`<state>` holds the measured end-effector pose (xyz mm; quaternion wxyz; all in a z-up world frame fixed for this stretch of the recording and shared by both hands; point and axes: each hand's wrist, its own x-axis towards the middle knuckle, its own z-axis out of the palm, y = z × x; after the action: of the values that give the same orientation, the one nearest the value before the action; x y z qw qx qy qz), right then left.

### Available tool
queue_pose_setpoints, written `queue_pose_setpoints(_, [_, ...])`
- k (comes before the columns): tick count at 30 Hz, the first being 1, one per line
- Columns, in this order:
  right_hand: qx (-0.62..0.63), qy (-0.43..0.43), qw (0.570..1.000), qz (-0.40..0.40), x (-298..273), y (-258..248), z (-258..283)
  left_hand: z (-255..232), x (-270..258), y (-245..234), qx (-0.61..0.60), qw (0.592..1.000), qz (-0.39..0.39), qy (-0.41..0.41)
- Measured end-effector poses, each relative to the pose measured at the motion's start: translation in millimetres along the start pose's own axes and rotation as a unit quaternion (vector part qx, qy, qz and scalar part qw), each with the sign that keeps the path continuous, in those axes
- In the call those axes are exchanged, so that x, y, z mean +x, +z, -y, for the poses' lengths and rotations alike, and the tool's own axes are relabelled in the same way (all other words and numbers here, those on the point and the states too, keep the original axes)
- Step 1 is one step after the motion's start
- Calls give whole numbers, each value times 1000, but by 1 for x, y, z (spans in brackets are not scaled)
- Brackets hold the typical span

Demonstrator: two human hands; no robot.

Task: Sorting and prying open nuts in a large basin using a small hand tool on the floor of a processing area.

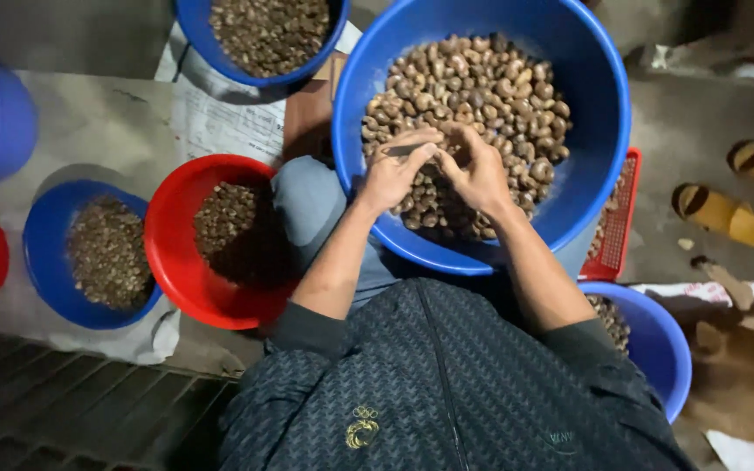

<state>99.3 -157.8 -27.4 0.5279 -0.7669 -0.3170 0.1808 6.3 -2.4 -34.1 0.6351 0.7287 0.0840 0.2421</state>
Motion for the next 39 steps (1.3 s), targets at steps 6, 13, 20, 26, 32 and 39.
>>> queue_pose_setpoints(6, [-23, -6, 1000, -3, 0, 0, 14, 8, -2, 0, -24, 999, -4, -28])
queue_pose_setpoints(13, [-22, 4, 1000, 4, 2, 2, 15, 7, -3, 1, -34, 998, 3, -58])
queue_pose_setpoints(20, [19, 33, 999, -3, 0, 8, 0, 0, 1, -4, -39, 998, 25, -40])
queue_pose_setpoints(26, [148, 70, 986, 14, 4, 2, 4, -8, 8, -4, -30, 999, 16, -21])
queue_pose_setpoints(32, [377, 126, 917, 34, 5, 7, 17, -33, 15, -4, -80, 997, -18, 0])
queue_pose_setpoints(39, [454, 152, 877, 35, 3, 14, -7, -18, 15, -3, -142, 989, -6, 37])
